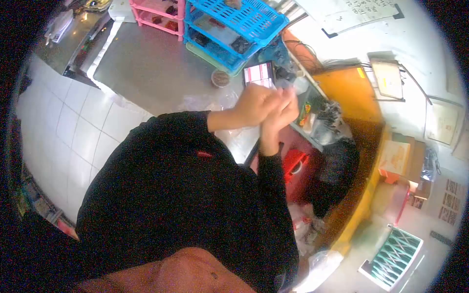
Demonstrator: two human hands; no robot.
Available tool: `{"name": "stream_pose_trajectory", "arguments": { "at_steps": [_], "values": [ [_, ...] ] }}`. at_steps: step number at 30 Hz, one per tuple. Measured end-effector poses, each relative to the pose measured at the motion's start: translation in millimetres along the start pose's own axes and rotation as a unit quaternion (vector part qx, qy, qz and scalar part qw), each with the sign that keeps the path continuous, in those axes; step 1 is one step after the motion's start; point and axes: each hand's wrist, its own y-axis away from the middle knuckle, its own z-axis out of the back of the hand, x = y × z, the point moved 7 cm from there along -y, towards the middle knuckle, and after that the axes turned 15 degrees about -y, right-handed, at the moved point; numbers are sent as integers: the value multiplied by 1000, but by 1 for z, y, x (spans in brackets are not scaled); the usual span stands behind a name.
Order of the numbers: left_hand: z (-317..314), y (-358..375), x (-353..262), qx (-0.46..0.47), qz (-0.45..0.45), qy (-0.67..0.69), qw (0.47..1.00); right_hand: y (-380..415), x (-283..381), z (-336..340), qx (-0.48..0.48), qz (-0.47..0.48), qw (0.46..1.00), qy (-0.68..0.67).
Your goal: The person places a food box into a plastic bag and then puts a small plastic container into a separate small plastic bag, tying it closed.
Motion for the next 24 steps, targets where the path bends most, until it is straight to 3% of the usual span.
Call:
{"name": "stream_pose_trajectory", "arguments": {
  "at_steps": [1,3,4,5,7,9,11,12,15,16,18,19,21,23,24],
  "values": [
    [9,-12,-1,-16,-14,-46,999,2,2,-10,1,8,1000,0],
    [15,-20,20,3,-5,-1,1000,19,33,-35,74,258,961,62],
    [21,-21,19,-62,-24,-64,996,10,15,-39,76,152,985,-24],
    [23,-18,21,-69,-29,-67,995,-1,13,-44,79,158,984,-30],
    [32,-1,2,-16,-73,-77,994,-19,-8,-52,111,-24,990,-78],
    [42,-5,9,12,-83,-72,994,-16,-5,-55,125,-38,991,-14],
    [64,-7,14,-2,-58,-10,998,-13,-2,-60,112,-25,976,-185],
    [81,-8,15,-37,-39,32,998,-10,1,-61,76,-84,958,-263],
    [116,-6,3,-81,-38,11,996,-4,41,-59,132,-1,957,-260],
    [124,-2,-6,-102,-84,2,991,-2,47,-62,134,0,956,-262],
    [137,5,-12,-126,-101,-12,987,6,74,-67,170,105,938,-283],
    [145,8,-17,-147,-117,-24,982,9,82,-69,171,105,937,-286],
    [158,13,-22,-136,-131,-21,982,17,107,-73,196,169,949,-179],
    [167,14,-33,-120,-147,-14,982,23,121,-73,183,194,949,-168],
    [180,19,-46,-176,-209,31,962,26,129,-73,173,217,948,-157]
  ]
}}
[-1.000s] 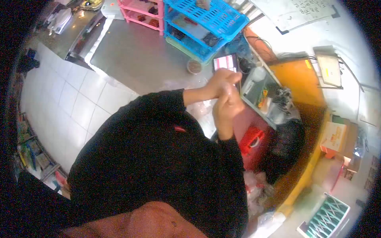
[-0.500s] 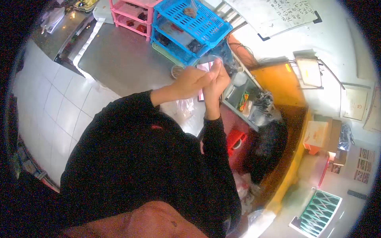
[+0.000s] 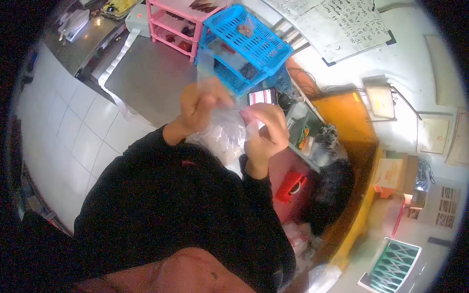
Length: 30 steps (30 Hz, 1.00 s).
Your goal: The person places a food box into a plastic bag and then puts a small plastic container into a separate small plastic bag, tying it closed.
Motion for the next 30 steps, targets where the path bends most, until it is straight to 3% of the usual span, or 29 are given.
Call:
{"name": "stream_pose_trajectory", "arguments": {
  "at_steps": [1,2,4,5,7,8,10,14,23,30],
  "values": [
    [13,-4,-9,-60,-60,48,995,-1,7,-4,-8,26,999,21],
    [14,-5,-8,-56,-63,53,995,0,14,-6,-31,63,997,39],
    [49,6,8,-299,0,107,948,2,26,-11,-39,98,990,91],
    [55,8,8,-297,2,113,948,5,33,-12,-42,129,981,139],
    [56,8,0,-173,18,47,984,8,36,-17,-25,128,978,161],
    [60,10,-4,-174,20,49,983,7,41,-24,-16,149,973,175],
    [45,5,-12,-3,29,50,998,7,45,-33,-6,172,967,186],
    [42,0,-13,50,120,140,982,4,42,-46,-9,171,970,175],
    [53,3,2,21,274,273,922,-1,36,-73,0,204,963,173],
    [58,-6,0,27,225,285,931,-4,29,-75,25,172,970,172]
  ]
}}
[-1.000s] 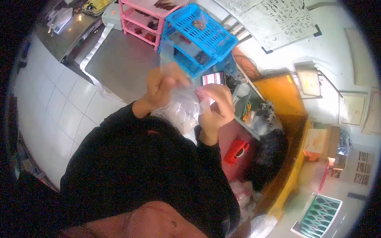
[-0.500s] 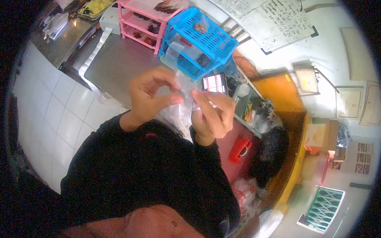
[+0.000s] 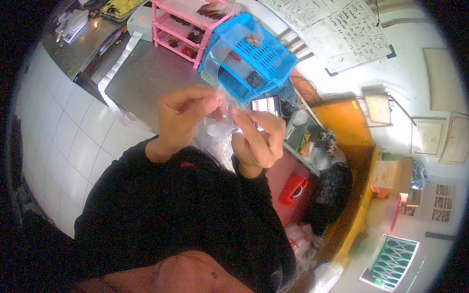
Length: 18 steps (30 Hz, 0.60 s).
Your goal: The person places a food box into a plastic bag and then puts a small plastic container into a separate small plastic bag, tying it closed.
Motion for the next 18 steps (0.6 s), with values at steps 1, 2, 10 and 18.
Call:
{"name": "stream_pose_trajectory", "arguments": {
  "at_steps": [1,2,10,18],
  "values": [
    [0,-1,3,3,34,7,999,0,-1,2,0,-1,1000,1],
    [-1,-2,7,7,69,13,998,0,-3,1,30,-8,999,-14],
    [10,-12,23,-28,49,-59,997,2,-29,-22,125,-110,962,-215],
    [0,-15,15,-2,-92,-227,970,19,-50,-17,31,-299,902,-309]
  ]
}}
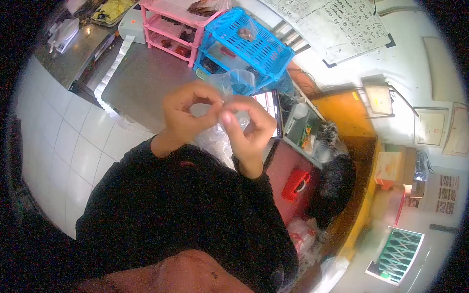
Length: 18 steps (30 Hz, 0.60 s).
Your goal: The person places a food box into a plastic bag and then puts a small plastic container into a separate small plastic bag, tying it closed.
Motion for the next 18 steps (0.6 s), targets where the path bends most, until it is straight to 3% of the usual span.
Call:
{"name": "stream_pose_trajectory", "arguments": {
  "at_steps": [2,6,7,8,9,11,12,14,17,18],
  "values": [
    [0,-2,-14,8,-101,-139,985,2,-9,4,-49,-83,994,47],
    [-3,-1,12,30,-42,-61,997,3,-19,14,-61,-116,991,-22],
    [-1,-2,39,31,79,95,992,3,-18,20,-87,-101,991,3],
    [-5,0,59,31,197,247,948,3,-17,26,-111,-85,990,28],
    [-4,-2,54,33,196,247,949,2,-20,27,-112,-83,990,27],
    [-14,-1,46,89,268,264,922,-1,-10,20,-46,30,982,180],
    [-17,0,49,90,270,264,922,-1,-10,16,-40,33,980,192],
    [-23,-1,49,147,140,44,978,1,-9,12,-19,37,974,225],
    [-9,-3,84,133,146,48,979,6,-15,22,-6,62,963,261],
    [2,-8,88,137,146,47,979,10,-18,40,-44,59,951,299]
  ]
}}
